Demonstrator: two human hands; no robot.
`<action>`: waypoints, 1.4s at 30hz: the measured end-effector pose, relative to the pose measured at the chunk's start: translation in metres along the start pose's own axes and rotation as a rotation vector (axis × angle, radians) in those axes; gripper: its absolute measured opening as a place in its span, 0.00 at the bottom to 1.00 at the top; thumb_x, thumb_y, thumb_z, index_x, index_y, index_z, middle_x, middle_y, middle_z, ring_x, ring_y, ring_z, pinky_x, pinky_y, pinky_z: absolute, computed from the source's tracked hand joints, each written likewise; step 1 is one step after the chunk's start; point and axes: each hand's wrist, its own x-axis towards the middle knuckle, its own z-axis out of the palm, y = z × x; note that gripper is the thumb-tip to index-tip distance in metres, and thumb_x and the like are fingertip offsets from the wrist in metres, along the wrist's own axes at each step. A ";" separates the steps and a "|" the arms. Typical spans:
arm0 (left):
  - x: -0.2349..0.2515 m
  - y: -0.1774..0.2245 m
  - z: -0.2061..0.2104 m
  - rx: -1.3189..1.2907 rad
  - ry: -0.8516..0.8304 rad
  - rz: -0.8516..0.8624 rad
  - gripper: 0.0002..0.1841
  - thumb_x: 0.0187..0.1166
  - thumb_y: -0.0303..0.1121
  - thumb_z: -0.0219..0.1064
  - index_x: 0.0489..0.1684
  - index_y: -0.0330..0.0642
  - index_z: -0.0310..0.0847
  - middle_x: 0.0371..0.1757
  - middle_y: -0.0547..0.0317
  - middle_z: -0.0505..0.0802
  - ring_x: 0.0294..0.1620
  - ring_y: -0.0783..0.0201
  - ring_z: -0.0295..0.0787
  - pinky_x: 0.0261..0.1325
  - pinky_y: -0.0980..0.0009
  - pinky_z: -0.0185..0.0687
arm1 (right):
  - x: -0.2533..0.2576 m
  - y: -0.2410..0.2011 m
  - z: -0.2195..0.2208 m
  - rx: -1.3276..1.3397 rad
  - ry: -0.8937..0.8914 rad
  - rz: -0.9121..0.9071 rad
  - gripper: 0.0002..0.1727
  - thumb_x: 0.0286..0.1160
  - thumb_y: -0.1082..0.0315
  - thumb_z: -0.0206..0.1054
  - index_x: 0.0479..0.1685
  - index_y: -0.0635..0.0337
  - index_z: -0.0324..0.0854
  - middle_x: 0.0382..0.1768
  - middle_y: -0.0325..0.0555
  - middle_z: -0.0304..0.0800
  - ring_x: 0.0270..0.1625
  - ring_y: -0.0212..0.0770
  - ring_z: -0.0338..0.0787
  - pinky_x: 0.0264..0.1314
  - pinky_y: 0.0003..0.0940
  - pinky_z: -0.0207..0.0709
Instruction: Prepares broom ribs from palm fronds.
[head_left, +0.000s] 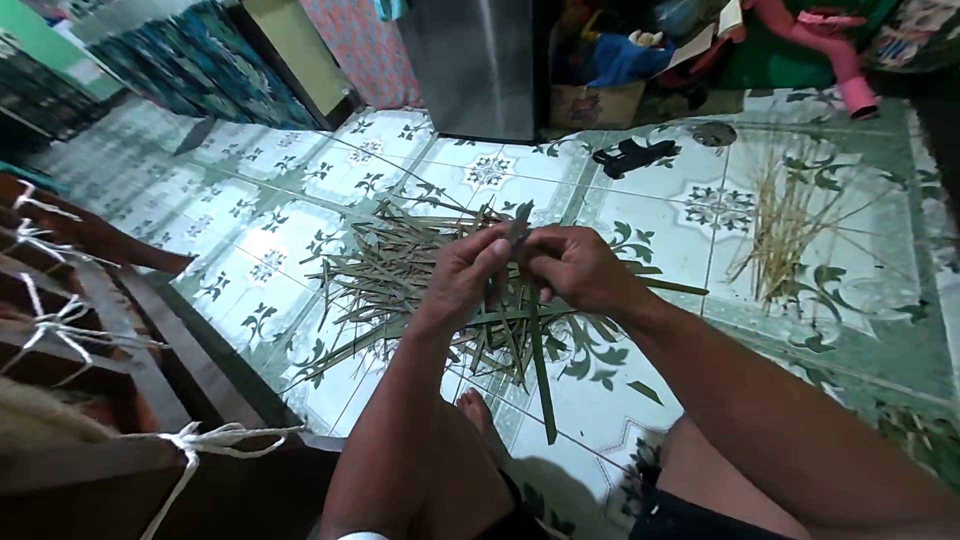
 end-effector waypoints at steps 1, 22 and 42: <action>0.000 0.000 -0.001 0.006 -0.003 -0.020 0.17 0.89 0.37 0.57 0.67 0.38 0.82 0.20 0.66 0.84 0.14 0.76 0.77 0.18 0.80 0.77 | 0.000 0.001 0.000 0.009 0.001 -0.008 0.09 0.80 0.76 0.60 0.44 0.61 0.87 0.25 0.36 0.87 0.19 0.25 0.81 0.20 0.20 0.79; 0.001 0.003 -0.006 -0.010 0.042 -0.061 0.20 0.89 0.39 0.57 0.71 0.37 0.79 0.18 0.67 0.82 0.14 0.76 0.76 0.17 0.80 0.76 | 0.000 0.001 -0.001 -0.038 0.082 -0.035 0.08 0.83 0.70 0.63 0.44 0.60 0.88 0.27 0.35 0.84 0.18 0.24 0.76 0.20 0.18 0.74; 0.000 0.003 -0.005 0.002 0.027 -0.098 0.19 0.89 0.38 0.56 0.70 0.39 0.80 0.17 0.66 0.81 0.13 0.75 0.74 0.16 0.80 0.74 | 0.001 0.006 -0.001 -0.088 0.046 -0.052 0.10 0.82 0.71 0.61 0.41 0.61 0.89 0.37 0.37 0.88 0.21 0.23 0.78 0.23 0.18 0.77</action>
